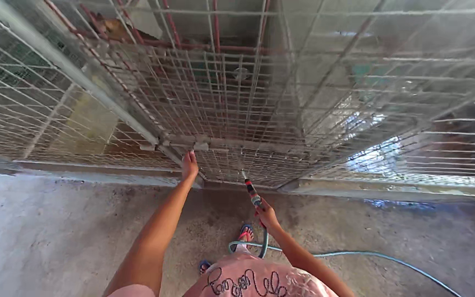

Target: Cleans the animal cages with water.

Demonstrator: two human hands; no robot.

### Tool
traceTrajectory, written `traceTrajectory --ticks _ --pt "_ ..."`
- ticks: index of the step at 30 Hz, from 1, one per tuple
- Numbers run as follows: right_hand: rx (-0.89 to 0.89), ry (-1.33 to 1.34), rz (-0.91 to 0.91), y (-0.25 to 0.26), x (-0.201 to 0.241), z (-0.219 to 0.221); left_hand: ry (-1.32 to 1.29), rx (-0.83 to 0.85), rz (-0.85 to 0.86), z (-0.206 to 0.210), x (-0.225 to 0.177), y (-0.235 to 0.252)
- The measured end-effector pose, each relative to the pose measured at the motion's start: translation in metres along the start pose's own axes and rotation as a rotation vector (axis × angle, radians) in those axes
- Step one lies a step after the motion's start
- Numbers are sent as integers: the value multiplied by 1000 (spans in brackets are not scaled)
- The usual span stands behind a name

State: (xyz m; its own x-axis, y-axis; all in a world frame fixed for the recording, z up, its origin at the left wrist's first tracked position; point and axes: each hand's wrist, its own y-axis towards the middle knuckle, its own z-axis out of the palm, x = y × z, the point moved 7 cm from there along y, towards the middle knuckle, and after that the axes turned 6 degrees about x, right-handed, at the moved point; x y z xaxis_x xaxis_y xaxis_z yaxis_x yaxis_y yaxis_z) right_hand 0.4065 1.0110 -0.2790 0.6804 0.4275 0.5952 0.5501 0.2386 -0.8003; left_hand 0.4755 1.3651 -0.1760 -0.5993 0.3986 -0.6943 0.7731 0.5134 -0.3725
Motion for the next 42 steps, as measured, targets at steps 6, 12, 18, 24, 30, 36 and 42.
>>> traceTrajectory --ticks 6,12,18,24,30,36,42 --pt "124 -165 32 17 16 25 101 129 -27 -11 -62 49" --pt "128 -245 8 11 -1 58 259 43 410 -70 -134 -30" --pt "-174 -108 2 -16 -59 38 136 -68 615 -168 -81 -112" --pt "-379 72 52 -56 -134 51 -27 307 132 -89 171 -146" --pt "-366 147 102 -82 -181 155 459 767 -165 -67 440 -251" --pt "-254 88 112 -92 -183 256 600 824 -453 -201 613 -337" --pt "-160 -20 119 -82 -178 313 337 452 -627 -270 664 -369"
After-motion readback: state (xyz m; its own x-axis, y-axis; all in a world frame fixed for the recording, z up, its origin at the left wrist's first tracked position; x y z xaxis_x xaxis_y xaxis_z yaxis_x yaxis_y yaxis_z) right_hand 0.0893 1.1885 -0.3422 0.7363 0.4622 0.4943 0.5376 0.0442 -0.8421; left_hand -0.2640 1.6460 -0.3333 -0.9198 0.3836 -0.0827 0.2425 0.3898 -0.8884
